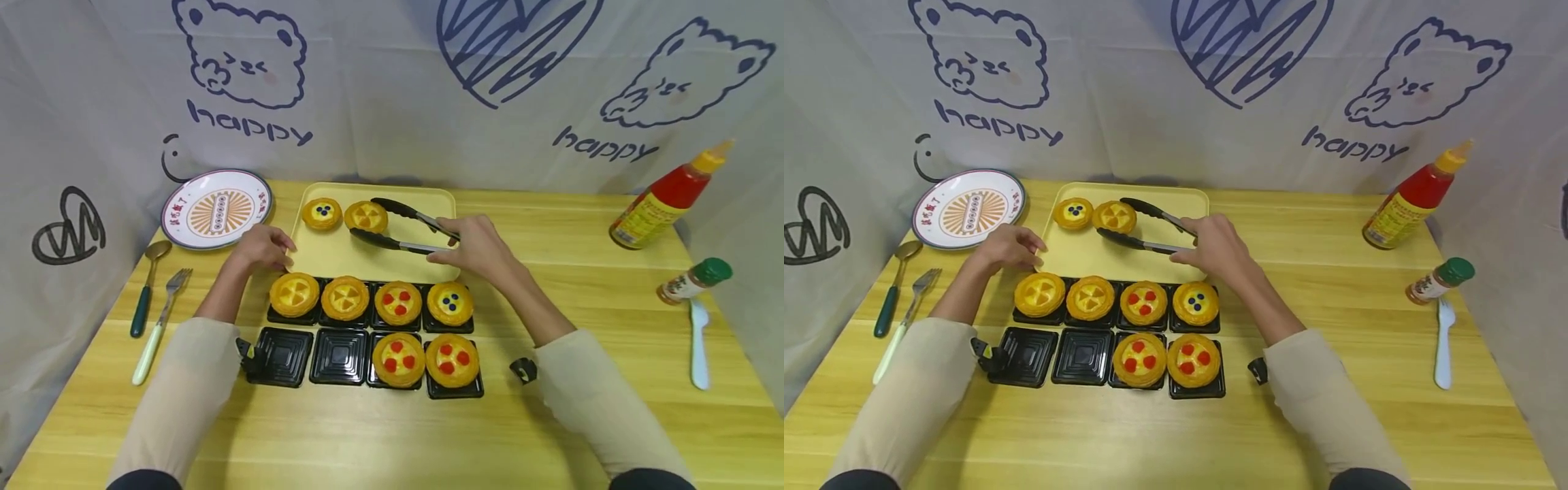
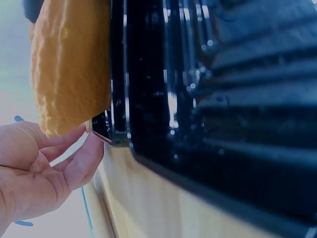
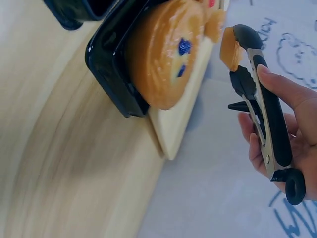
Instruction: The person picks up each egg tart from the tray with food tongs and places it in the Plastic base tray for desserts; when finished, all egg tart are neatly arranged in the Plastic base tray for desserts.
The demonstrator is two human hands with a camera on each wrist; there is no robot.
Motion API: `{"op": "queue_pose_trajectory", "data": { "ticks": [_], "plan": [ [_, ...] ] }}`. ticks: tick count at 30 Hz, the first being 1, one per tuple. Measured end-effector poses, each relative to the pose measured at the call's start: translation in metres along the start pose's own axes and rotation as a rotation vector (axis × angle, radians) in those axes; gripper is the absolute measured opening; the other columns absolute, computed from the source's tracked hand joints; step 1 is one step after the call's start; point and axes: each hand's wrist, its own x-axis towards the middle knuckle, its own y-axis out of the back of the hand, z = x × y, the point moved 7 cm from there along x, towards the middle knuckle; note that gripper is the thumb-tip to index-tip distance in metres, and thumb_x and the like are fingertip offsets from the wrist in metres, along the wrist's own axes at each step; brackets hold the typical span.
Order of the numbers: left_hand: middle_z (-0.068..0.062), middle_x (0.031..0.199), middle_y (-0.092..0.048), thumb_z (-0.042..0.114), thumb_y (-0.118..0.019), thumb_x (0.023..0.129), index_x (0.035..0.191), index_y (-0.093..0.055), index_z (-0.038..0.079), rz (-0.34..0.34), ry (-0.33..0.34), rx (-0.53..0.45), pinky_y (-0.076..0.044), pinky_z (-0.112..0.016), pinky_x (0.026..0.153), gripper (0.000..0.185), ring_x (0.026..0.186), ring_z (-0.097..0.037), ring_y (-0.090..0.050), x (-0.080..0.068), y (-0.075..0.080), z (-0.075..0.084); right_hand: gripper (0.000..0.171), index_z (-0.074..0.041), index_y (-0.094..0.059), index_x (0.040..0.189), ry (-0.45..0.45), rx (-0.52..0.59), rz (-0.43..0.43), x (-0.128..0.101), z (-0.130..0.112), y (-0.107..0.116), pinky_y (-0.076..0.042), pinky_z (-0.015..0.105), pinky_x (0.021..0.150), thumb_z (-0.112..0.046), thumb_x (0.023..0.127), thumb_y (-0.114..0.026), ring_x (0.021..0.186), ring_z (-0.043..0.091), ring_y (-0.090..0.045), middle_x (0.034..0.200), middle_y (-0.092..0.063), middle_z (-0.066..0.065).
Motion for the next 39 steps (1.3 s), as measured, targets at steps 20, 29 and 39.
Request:
{"op": "queue_pose_trajectory", "data": {
  "ticks": [20,29,39],
  "plan": [
    [-0.014,0.087,-0.056,-0.004,-0.061,0.084,0.109,-0.062,-0.011,-0.012,-0.036,0.077,-0.058,-0.032,0.068,0.026,0.063,-0.011,-0.063,-0.003,0.004,0.009,0.064,-0.004,-0.060,0.127,0.169,0.076,-0.089,-0.112,-0.044,0.000,-0.041,0.019,0.052,-0.031,0.072,-0.081,0.063,0.005,-0.051,0.101,-0.072,0.008],
    [-0.012,0.086,-0.055,-0.004,-0.063,0.084,0.108,-0.062,-0.010,-0.014,-0.053,0.092,-0.058,-0.031,0.067,0.026,0.064,-0.012,-0.064,-0.002,0.003,0.008,0.062,-0.004,-0.061,0.125,0.242,0.092,-0.160,-0.128,-0.059,-0.034,-0.047,0.016,0.060,-0.030,0.073,-0.081,0.071,0.009,-0.058,0.111,-0.070,0.010],
    [-0.013,0.087,-0.062,0.004,-0.067,0.081,0.103,-0.067,-0.005,0.030,-0.109,0.250,-0.050,-0.029,0.067,0.024,0.070,-0.016,-0.062,-0.001,0.002,0.009,0.066,0.000,-0.060,0.124,0.242,0.038,-0.140,-0.127,-0.058,-0.051,-0.057,0.023,0.071,-0.029,0.070,-0.083,0.086,0.017,-0.069,0.113,-0.068,0.013]
  ]
}}
